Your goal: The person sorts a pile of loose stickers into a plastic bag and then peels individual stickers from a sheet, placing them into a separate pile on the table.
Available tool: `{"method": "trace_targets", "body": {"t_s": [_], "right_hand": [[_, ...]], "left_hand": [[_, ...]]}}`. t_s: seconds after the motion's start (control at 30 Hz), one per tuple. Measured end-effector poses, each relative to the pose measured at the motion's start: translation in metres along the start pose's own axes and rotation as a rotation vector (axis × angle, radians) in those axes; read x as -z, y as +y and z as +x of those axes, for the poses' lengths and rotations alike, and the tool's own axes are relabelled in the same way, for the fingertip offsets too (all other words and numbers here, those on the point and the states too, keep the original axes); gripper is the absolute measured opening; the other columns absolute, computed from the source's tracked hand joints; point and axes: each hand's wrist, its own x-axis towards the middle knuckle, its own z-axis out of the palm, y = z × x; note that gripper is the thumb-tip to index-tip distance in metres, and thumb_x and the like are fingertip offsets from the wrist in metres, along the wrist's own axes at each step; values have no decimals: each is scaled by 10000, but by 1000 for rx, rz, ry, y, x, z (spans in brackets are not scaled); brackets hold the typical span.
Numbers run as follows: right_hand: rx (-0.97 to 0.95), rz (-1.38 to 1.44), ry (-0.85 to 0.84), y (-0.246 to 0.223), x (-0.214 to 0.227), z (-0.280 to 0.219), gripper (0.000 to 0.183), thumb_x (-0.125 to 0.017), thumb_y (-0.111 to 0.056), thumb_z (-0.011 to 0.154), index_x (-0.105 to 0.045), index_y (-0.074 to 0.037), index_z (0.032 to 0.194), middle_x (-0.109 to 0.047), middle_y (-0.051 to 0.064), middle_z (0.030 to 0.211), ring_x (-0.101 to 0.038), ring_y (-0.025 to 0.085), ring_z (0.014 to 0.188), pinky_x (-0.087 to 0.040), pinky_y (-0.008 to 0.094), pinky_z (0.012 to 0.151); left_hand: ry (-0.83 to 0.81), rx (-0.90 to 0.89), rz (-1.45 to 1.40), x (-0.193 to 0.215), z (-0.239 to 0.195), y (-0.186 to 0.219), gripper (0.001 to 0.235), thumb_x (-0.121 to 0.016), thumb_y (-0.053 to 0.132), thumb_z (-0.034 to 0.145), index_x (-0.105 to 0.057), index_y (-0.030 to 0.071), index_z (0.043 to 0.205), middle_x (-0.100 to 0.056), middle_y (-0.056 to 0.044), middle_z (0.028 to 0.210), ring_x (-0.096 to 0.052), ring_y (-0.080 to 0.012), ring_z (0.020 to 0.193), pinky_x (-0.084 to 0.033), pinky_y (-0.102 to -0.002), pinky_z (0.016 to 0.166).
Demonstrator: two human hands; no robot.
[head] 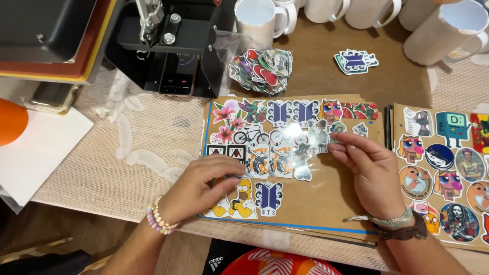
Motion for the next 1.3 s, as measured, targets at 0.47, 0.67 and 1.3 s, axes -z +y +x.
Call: {"method": "trace_targets", "body": {"t_s": [0.47,0.67,1.3], "right_hand": [[391,-1347,-664,-1,-65,-53,458,-783,-378,826,-603,-197,1206,-572,57,923,-610,334,819,-500,505,616],[406,-1403,-633,-2,-68,-44,276,-778,-367,793,-688,-236,1018,-654,3,913,-664,312,828,-522,487,658],[1329,-889,-678,-57,-42,-70,234,-553,-155,986,-663,-7,1130,-644,88,862,-535,222,635,-426,355,562]], "left_hand": [[-549,-160,407,-23,8,-24,1286,-819,651,694,-134,17,1578,-201,-175,1657,-119,-342,1540,-86,-508,1218],[-540,-159,376,-23,6,-26,1263,-750,679,720,-102,24,1584,-184,-186,1662,-125,-352,1542,-75,-518,1219],[-610,-61,210,-11,21,-13,1175,-625,732,699,-210,66,1573,-190,-176,1660,-67,-355,1546,-3,-549,1200]]}}
